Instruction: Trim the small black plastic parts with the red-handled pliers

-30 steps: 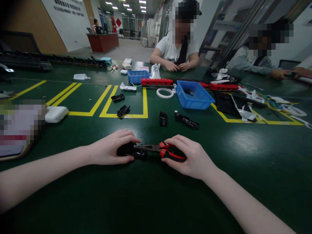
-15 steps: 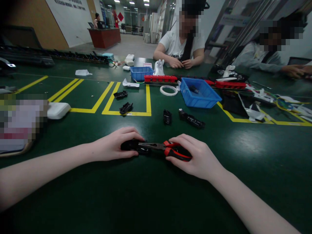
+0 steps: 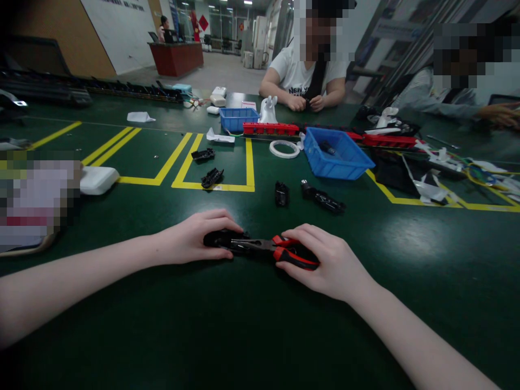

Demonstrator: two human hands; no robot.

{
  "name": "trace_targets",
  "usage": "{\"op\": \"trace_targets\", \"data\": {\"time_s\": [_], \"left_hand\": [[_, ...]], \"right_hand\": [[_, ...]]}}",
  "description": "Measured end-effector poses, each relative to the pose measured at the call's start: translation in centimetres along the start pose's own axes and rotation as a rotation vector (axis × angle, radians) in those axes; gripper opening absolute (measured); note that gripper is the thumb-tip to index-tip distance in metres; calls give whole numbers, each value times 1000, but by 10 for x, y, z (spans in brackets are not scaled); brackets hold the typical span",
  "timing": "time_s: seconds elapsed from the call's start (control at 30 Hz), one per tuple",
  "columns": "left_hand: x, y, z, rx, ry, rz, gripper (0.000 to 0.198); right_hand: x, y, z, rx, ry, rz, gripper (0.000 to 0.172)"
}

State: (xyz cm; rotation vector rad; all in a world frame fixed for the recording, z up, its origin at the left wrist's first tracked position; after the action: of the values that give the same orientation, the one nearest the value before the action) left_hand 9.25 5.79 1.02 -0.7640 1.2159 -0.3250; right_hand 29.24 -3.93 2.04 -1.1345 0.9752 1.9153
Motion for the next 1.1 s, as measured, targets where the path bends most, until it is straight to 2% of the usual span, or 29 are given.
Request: {"op": "trace_targets", "data": {"time_s": [0.33,0.57,1.1], "left_hand": [[1,2,2,11,18,32,21],[1,6,3,15,17,-53,15],[-4,5,2,-31,-45,-140,14]], "right_hand": [[0,0,-1,-3,-6,3,36],[-2,4,3,-18,0,-14,33],[-5,-2,-2,3,-40,0,35]]}}
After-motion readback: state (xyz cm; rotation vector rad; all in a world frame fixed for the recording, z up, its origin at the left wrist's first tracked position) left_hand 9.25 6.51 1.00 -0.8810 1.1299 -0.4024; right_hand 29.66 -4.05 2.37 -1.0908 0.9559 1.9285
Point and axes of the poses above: each hand's wrist, its own z-axis towards the middle knuckle, its own x-axis out of the palm, y = z × x, the point moved 6 cm from there along z, towards the middle knuckle, and after that the axes turned 3 degrees about -x, right-handed, at the moved point
